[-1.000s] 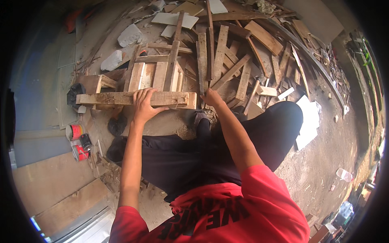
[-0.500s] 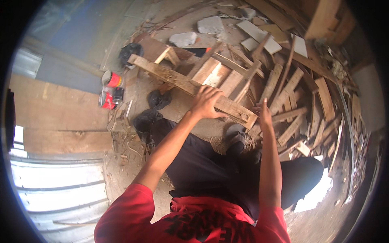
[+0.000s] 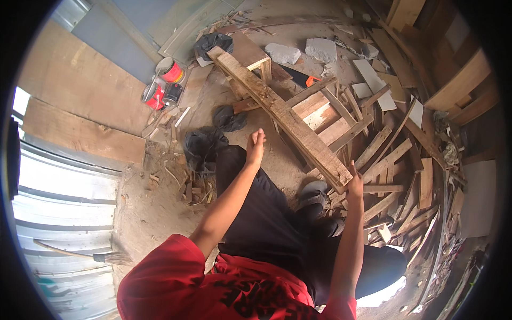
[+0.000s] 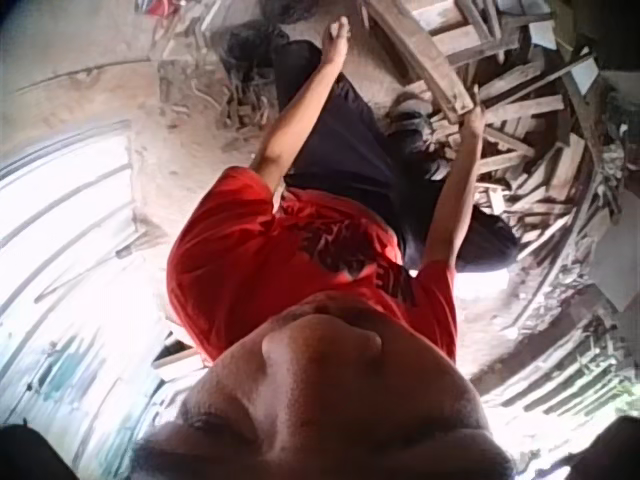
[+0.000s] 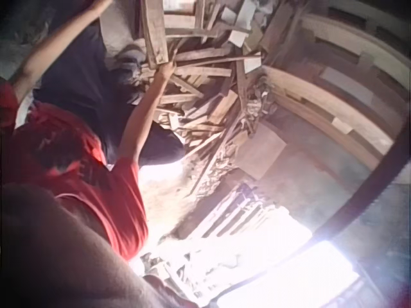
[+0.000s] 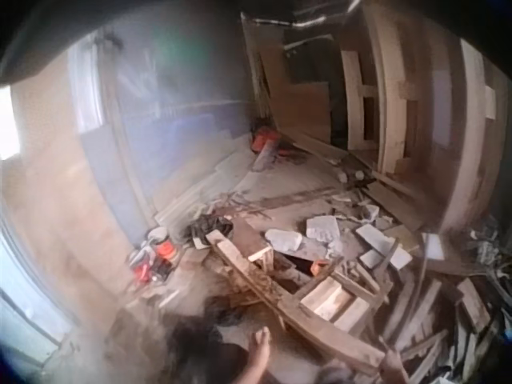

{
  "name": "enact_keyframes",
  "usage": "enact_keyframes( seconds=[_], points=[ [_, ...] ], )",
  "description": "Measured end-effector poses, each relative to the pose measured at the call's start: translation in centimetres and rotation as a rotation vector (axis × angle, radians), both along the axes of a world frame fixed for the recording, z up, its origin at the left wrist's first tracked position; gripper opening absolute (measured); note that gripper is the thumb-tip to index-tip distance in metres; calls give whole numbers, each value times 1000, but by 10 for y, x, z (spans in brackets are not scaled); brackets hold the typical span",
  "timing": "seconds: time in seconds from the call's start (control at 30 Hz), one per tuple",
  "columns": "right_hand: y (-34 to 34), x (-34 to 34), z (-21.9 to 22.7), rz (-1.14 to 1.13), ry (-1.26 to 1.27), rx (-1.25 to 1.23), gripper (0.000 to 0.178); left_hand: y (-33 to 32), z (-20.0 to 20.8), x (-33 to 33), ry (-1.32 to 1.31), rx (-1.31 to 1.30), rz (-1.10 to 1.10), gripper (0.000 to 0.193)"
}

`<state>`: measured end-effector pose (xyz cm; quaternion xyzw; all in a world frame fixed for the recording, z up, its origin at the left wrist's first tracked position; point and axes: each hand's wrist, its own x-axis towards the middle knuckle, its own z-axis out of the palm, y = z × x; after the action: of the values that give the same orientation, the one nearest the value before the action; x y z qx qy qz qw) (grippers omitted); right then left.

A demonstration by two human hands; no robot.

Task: The person sits on the floor and uses a hammer to break wooden planks into smaller pieces. They repeatedly position the wood and strike it with the hammer, creating a pile of wood fragments.

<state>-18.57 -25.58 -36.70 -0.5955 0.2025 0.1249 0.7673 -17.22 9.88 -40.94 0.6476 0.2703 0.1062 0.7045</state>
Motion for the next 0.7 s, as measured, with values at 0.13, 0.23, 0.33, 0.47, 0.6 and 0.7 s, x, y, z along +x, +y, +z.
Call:
enact_keyframes(
  seconds=[0.13,0.23,0.33,0.47,0.6,0.7],
  points=[
    [-10,3,-13,23,106,81,54,-14,-4,15,-104,-44,-209,77],
    [-7,-2,-6,41,178,188,53,-42,12,27,-197,-167,-160,84],
    [-10,0,-18,107,203,315,45,-54,12,40,-306,-304,-113,89],
    [-21,-6,-40,41,168,451,48,-82,27,33,-255,-141,-20,89],
    [-32,-21,-48,22,293,557,61,-106,31,18,-100,-185,11,89],
    [-19,-21,-42,-73,367,559,50,-114,22,10,-81,-197,-23,81]
  ],
)
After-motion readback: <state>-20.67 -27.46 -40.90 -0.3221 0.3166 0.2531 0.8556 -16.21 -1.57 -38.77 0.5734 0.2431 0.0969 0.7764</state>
